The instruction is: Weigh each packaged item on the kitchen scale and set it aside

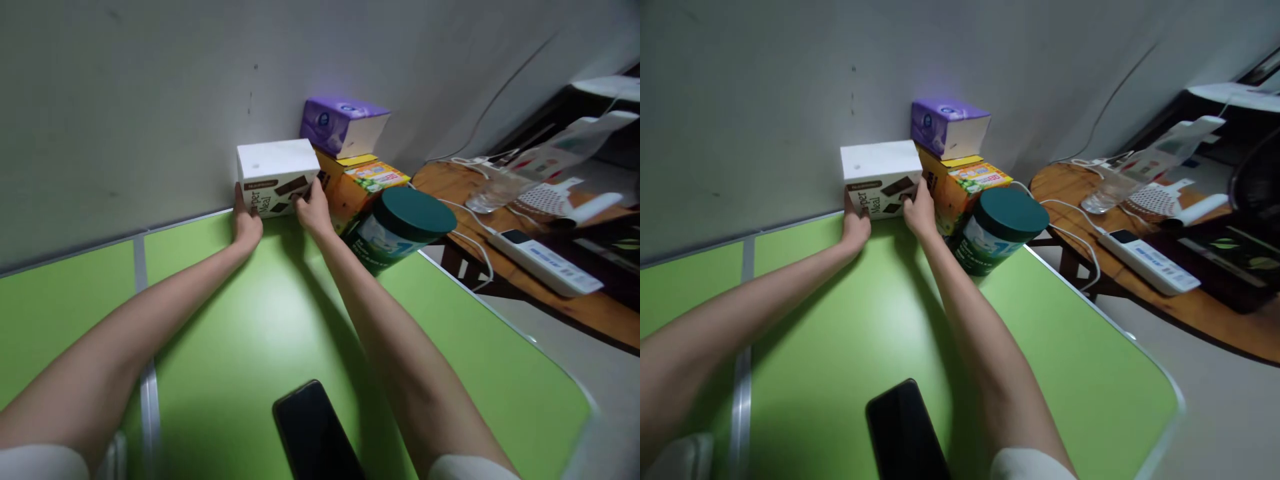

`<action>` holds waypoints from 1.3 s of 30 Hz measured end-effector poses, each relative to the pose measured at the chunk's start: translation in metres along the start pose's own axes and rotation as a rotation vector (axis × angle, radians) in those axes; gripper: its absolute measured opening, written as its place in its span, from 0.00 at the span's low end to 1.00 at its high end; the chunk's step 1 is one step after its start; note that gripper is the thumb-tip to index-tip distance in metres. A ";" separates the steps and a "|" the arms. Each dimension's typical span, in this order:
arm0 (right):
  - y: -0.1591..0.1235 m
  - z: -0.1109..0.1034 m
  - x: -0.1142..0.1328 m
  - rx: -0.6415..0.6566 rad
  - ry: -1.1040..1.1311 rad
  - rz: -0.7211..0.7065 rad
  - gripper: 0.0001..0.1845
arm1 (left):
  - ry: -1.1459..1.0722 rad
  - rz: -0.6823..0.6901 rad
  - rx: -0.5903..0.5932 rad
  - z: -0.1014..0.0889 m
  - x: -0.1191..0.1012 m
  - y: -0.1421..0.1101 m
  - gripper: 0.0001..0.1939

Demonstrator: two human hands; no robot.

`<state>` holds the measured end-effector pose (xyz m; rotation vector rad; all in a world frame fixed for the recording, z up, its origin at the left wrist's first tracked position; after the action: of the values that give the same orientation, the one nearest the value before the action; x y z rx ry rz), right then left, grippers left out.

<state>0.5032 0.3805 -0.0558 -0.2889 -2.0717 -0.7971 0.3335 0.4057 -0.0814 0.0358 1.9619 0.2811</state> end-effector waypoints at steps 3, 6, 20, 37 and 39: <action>-0.002 0.000 -0.002 -0.069 -0.249 0.114 0.16 | 0.091 -0.025 -0.008 0.011 0.005 0.000 0.33; -0.001 0.002 -0.011 -0.054 -0.348 0.225 0.18 | 0.226 -0.059 -0.017 0.014 0.010 -0.002 0.29; -0.037 0.044 -0.035 0.061 -0.210 0.155 0.39 | 0.337 -0.072 -0.033 0.023 0.017 -0.002 0.27; -0.223 0.038 0.173 1.145 0.137 -0.155 0.16 | 0.117 0.067 0.693 -0.194 0.008 -0.141 0.33; -0.247 0.054 0.218 1.301 0.171 -0.213 0.16 | 0.095 0.063 0.720 -0.241 0.009 -0.154 0.29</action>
<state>0.2217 0.2061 -0.0100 0.6927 -2.0436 0.4906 0.1261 0.2139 -0.0332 0.5576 2.0646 -0.4010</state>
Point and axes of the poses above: each hand's wrist, its own y-axis towards the middle knuckle, its own z-axis out of the palm, x = y × z, the point moved 6 cm from there along y, towards the middle knuckle, and after that the axes turned 8 degrees about -x, right-handed, at the moved point
